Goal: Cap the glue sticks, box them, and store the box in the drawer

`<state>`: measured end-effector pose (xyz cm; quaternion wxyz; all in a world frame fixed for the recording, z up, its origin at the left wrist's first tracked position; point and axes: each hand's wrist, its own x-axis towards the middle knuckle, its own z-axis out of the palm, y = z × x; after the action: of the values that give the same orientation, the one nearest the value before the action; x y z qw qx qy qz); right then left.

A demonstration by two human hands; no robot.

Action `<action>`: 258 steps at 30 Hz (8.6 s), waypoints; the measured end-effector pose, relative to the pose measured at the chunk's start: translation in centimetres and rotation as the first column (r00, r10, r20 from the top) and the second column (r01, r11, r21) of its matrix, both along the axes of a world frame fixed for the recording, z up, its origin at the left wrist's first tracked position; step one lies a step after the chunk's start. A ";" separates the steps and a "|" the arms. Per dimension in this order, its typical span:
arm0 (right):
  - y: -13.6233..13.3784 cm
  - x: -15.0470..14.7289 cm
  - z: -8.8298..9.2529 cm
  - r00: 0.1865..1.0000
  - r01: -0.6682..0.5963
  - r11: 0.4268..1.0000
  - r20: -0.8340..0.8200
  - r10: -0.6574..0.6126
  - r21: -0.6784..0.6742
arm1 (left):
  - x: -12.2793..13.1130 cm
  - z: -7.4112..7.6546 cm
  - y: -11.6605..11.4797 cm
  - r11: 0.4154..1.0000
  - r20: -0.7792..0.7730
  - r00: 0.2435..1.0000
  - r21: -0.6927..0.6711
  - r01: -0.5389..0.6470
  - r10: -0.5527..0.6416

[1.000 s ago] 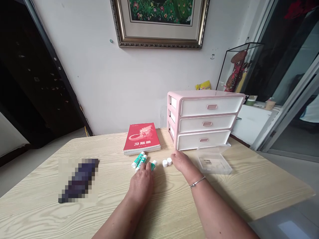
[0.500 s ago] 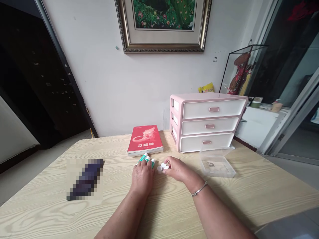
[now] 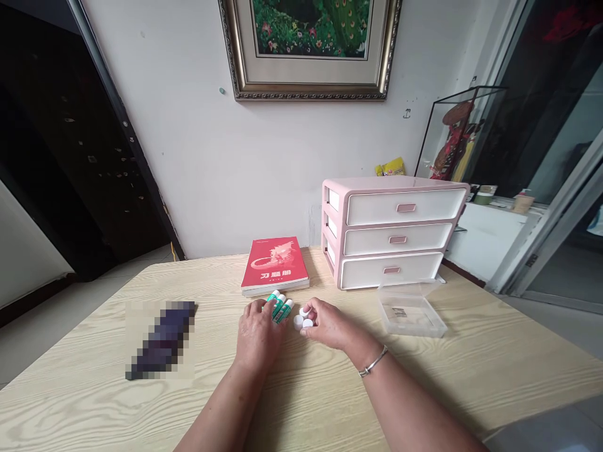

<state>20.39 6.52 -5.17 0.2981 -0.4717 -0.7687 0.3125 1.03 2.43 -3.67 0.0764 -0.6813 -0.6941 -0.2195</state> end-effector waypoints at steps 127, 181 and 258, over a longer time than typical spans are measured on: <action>1.8 -4.7 12.4 0.030 -0.979 0.200 -0.933 0.357 0.045 | -3.0 11.0 1.6 0.142 0.819 -0.553 0.572 0.808 -0.152; -2.5 -4.7 13.3 -0.248 -0.966 -0.062 -0.843 0.478 0.250 | -1.5 13.7 -3.0 -0.245 0.772 -0.619 0.578 0.779 -0.147; -0.5 0.2 1.6 0.922 0.144 0.989 -0.368 -0.120 0.040 | -0.2 3.0 0.2 0.937 0.495 0.850 -0.175 0.302 -0.182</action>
<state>20.60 5.98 -3.58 0.4713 -0.4461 -0.6766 0.3479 0.85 2.58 -0.65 -0.2081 -0.6941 -0.6213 -0.2983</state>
